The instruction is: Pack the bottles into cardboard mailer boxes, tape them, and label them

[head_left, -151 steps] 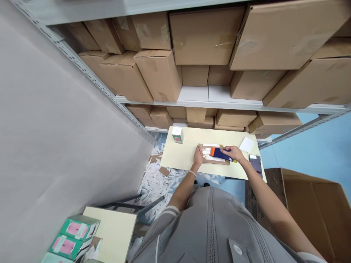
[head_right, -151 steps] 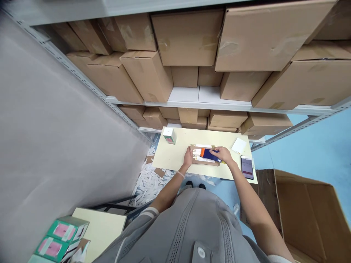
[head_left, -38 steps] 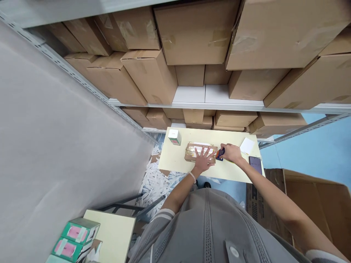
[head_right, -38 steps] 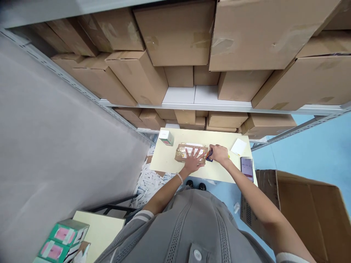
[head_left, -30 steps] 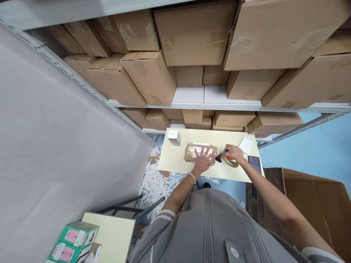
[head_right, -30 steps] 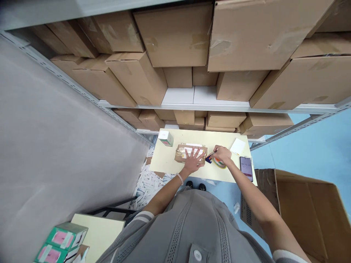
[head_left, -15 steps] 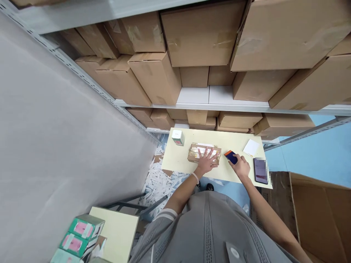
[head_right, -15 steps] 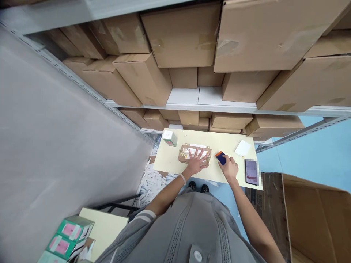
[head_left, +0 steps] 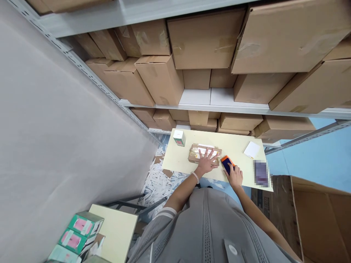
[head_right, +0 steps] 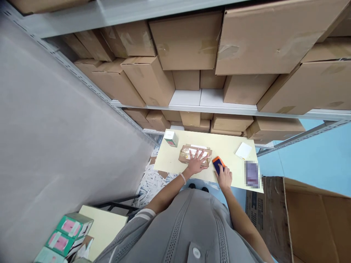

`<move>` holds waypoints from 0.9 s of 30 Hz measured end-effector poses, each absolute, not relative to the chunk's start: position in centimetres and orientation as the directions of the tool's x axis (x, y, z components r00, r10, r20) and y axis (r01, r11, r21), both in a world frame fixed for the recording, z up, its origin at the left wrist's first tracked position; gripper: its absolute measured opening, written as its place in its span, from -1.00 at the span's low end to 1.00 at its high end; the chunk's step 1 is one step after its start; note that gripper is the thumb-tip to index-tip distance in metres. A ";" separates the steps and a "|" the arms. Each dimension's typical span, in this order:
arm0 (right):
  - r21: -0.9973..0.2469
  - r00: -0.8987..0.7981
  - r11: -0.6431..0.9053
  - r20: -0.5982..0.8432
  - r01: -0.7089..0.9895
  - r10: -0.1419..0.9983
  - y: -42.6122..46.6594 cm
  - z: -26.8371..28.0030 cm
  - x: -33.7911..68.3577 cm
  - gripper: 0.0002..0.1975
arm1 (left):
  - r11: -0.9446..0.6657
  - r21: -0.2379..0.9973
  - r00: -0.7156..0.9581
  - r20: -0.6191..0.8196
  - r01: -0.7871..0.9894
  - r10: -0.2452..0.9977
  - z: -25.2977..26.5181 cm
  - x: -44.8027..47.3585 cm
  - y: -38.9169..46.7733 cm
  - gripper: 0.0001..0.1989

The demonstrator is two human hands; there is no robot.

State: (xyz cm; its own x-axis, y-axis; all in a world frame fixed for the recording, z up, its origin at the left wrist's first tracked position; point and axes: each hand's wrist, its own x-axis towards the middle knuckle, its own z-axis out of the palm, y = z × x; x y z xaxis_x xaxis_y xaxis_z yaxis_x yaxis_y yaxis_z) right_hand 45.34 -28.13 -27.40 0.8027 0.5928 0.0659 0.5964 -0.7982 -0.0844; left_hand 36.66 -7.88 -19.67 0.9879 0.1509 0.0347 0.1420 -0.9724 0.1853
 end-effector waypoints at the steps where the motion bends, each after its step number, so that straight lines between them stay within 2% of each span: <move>1: -0.089 0.795 -0.790 0.046 0.606 0.605 -28.1 -27.4 45.3 -0.52 | -0.972 0.185 0.988 0.031 0.145 0.154 -19.5 36.6 -7.9 -0.25; 7: -0.128 0.673 -0.683 -0.117 0.719 0.731 -29.4 -27.9 44.9 -0.42 | -0.971 0.201 0.991 -0.008 0.129 0.130 -18.8 36.4 -7.5 -0.29; 12: -0.070 0.757 -0.798 -0.275 0.598 0.592 -30.4 -27.9 45.5 -0.35 | -0.971 0.208 0.993 -0.011 0.120 0.120 -18.9 35.9 -7.4 -0.35; 16: -0.068 0.760 -0.847 -0.408 0.527 0.506 -29.2 -26.1 46.5 -0.40 | -0.965 0.225 0.990 -0.006 0.137 0.139 -18.9 35.8 -7.6 -0.35; 19: -0.050 0.814 -0.896 -0.398 0.442 0.423 -27.8 -23.9 46.7 -0.45 | -0.956 0.262 0.991 -0.023 0.136 0.135 -18.9 35.8 -7.4 -0.38; 21: -0.131 0.836 -0.895 -0.319 0.427 0.446 -26.7 -22.3 46.7 -0.43 | -0.943 0.296 0.989 -0.045 0.150 0.143 -18.9 35.6 -7.0 -0.41; 23: -0.295 0.828 -0.852 -0.242 0.434 0.505 -25.3 -20.9 46.8 -0.39 | -0.916 0.335 0.975 -0.060 0.220 0.213 -19.0 35.2 -6.1 -0.40; 25: -0.459 0.838 -0.806 -0.206 0.373 0.505 -23.8 -19.9 46.9 -0.35 | -0.853 0.370 0.926 -0.065 0.368 0.371 -19.1 34.5 -4.9 -0.38; 27: -0.592 0.861 -0.770 -0.237 0.240 0.450 -21.9 -19.6 46.8 -0.32 | -0.727 0.404 0.811 -0.072 0.555 0.580 -19.4 33.7 -3.6 -0.35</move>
State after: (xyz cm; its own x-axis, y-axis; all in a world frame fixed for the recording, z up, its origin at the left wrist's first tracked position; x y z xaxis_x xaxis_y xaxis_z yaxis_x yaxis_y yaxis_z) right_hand 46.79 -21.89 -19.65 0.8608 0.4503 -0.2370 0.2398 -0.7698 -0.5916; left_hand 33.68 -3.56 -19.37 0.8114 0.5801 -0.0716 0.5554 -0.7270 0.4037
